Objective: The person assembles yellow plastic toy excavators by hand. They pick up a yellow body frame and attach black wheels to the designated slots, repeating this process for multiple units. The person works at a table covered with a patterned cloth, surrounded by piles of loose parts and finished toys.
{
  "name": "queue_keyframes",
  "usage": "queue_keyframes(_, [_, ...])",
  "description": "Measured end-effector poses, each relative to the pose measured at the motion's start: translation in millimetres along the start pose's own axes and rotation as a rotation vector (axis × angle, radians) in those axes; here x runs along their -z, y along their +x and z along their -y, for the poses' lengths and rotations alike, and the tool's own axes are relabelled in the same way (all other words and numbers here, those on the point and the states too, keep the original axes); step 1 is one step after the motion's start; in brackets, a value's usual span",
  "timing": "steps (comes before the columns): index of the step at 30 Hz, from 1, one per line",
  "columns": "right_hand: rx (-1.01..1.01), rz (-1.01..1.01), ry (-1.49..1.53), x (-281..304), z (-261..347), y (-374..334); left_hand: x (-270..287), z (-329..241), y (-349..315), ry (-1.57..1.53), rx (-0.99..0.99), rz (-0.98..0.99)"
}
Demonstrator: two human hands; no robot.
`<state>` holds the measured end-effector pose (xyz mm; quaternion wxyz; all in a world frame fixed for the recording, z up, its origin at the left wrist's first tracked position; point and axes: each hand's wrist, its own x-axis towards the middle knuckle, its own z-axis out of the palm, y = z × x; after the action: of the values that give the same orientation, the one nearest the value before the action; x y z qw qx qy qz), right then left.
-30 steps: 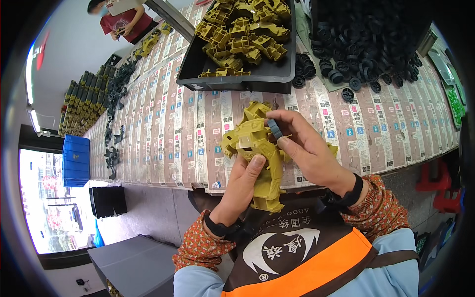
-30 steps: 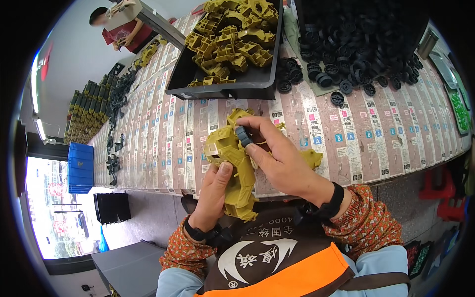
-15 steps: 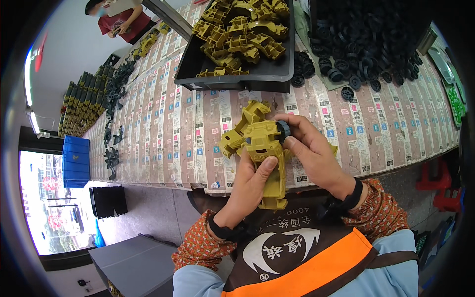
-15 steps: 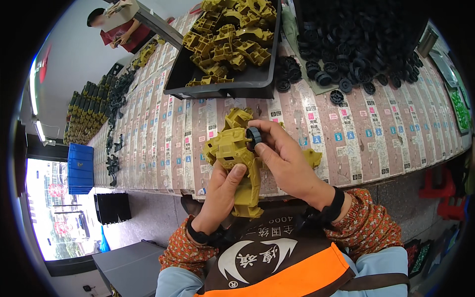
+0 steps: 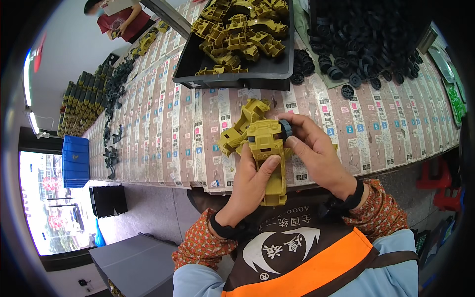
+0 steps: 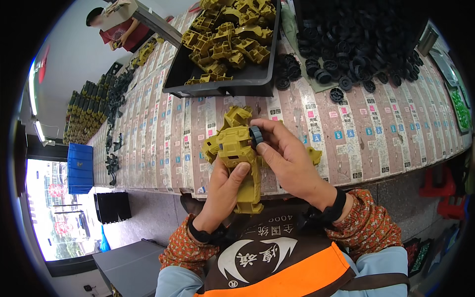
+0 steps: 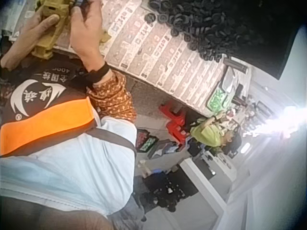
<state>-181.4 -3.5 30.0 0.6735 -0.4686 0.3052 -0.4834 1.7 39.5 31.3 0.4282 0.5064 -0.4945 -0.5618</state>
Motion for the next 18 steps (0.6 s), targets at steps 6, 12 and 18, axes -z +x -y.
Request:
queue_keyframes(6, [0.127,0.025,-0.428,0,-7,-11,-5,-4,0,0.334,-0.098,-0.025])
queue_keyframes(12, [0.087,0.084,-0.499,-4,7,-20,-15,7,0,0.439,-0.176,-0.033])
queue_keyframes(18, [-0.245,0.196,-0.234,48,24,4,-3,-13,10,0.492,-0.075,0.123])
